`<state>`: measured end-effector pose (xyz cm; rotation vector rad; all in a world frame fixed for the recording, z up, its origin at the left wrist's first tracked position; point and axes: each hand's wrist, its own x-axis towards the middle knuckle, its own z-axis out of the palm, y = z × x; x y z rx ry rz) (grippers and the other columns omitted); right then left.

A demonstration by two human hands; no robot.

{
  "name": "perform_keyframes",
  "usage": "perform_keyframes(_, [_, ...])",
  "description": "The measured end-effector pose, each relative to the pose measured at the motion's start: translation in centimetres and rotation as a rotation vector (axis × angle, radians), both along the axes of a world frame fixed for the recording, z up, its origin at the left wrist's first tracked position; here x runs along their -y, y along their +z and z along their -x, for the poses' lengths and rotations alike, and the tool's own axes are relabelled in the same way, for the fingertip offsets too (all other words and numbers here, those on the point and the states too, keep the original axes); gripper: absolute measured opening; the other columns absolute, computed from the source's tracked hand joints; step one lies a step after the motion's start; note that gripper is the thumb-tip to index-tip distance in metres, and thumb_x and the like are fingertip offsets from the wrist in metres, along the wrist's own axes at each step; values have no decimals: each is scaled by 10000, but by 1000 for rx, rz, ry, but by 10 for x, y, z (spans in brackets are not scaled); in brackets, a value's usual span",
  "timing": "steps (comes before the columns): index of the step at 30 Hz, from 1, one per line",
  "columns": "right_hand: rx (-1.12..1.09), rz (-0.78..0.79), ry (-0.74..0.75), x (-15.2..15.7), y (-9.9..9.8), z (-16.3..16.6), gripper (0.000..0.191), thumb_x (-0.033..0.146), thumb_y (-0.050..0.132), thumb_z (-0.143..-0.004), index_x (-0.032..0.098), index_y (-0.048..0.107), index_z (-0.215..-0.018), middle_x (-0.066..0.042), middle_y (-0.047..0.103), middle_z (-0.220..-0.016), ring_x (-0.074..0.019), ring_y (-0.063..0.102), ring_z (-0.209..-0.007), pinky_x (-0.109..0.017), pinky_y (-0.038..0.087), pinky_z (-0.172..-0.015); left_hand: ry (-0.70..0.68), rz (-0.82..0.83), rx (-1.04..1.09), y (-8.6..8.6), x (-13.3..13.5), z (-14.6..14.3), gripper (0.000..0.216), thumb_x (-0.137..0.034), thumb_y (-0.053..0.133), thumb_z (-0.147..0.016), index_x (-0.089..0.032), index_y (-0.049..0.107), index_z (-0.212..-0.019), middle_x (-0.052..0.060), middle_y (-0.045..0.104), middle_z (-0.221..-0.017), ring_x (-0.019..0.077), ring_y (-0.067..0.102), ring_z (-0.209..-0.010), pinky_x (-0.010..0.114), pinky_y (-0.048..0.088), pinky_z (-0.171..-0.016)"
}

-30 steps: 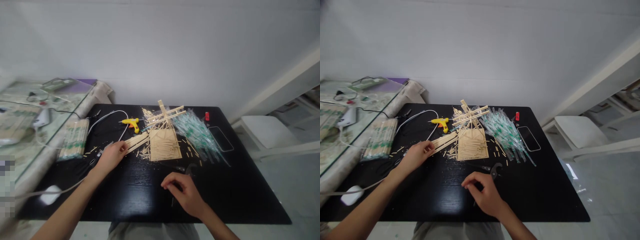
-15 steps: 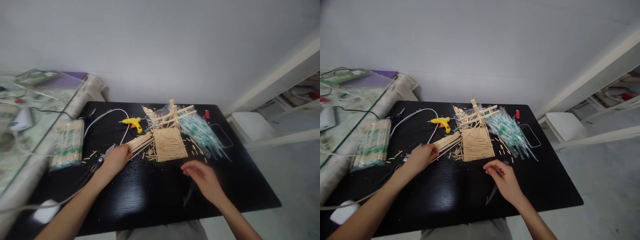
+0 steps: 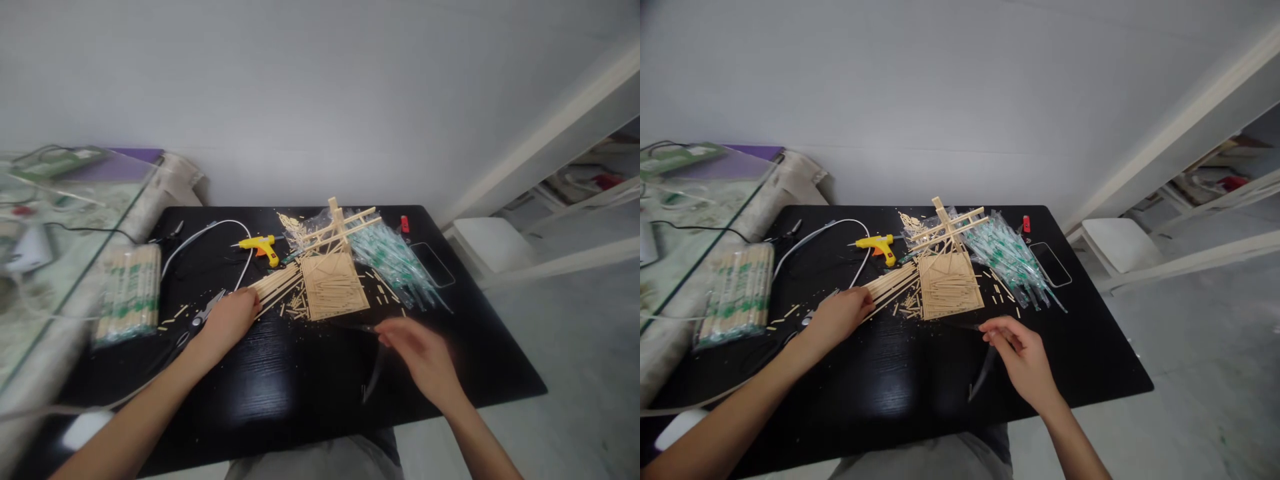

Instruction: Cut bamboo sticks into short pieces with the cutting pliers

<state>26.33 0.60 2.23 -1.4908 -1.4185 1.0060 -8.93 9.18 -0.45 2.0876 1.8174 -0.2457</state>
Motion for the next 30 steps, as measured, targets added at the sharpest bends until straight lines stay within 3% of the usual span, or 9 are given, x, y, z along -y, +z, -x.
perform_keyframes(7, [-21,-10,130,-12,-10,-30,148,311,652,-914,219,767,-897,-59,773,-881,-197,739,-757,-288,604,-717,44,79,-59,9,-8,-1,163,-276,582,-878,-192,720,-865,119,766,-947,270,727,-917,313,491,-780])
perform_keyframes(12, [-51,-1,140,-26,-11,-55,163,325,653,-909,205,760,-883,-65,766,-855,-194,724,-731,-285,601,-689,110,114,-81,13,-10,-2,116,-269,620,-807,-216,716,-766,78,743,-812,243,713,-801,287,474,-702])
perform_keyframes(18, [-29,-31,164,-35,-15,-68,149,305,639,-917,210,750,-888,-62,762,-859,-198,720,-736,-301,599,-704,112,44,-103,25,2,-1,189,-302,525,-861,-199,663,-784,108,733,-899,254,690,-817,320,464,-731])
perform_keyframes(22, [2,-177,183,-33,-10,-51,128,254,611,-951,228,732,-918,-65,761,-914,-219,733,-849,-328,592,-778,9,60,64,43,24,-8,203,-367,495,-903,-216,628,-872,67,721,-844,232,675,-772,316,458,-730])
perform_keyframes(25, [75,-375,261,-27,2,-23,139,169,597,-954,243,710,-990,-62,751,-962,-224,720,-925,-360,584,-845,-33,37,254,54,43,-25,254,-406,425,-977,-219,595,-957,46,706,-839,206,659,-747,301,449,-718])
perform_keyframes(28, [210,-604,402,-16,9,7,246,101,594,-937,247,675,-1118,-78,740,-1086,-243,691,-1061,-425,560,-966,-129,110,422,55,61,-50,240,-363,406,-1018,-223,584,-939,26,687,-846,178,647,-751,281,442,-720])
perform_keyframes(30, [326,-645,511,-8,8,23,295,111,579,-952,230,645,-1213,-106,713,-1193,-260,665,-1139,-459,549,-1004,-196,120,570,49,70,-69,226,-338,417,-1032,-223,590,-940,18,683,-855,170,654,-781,270,447,-730])
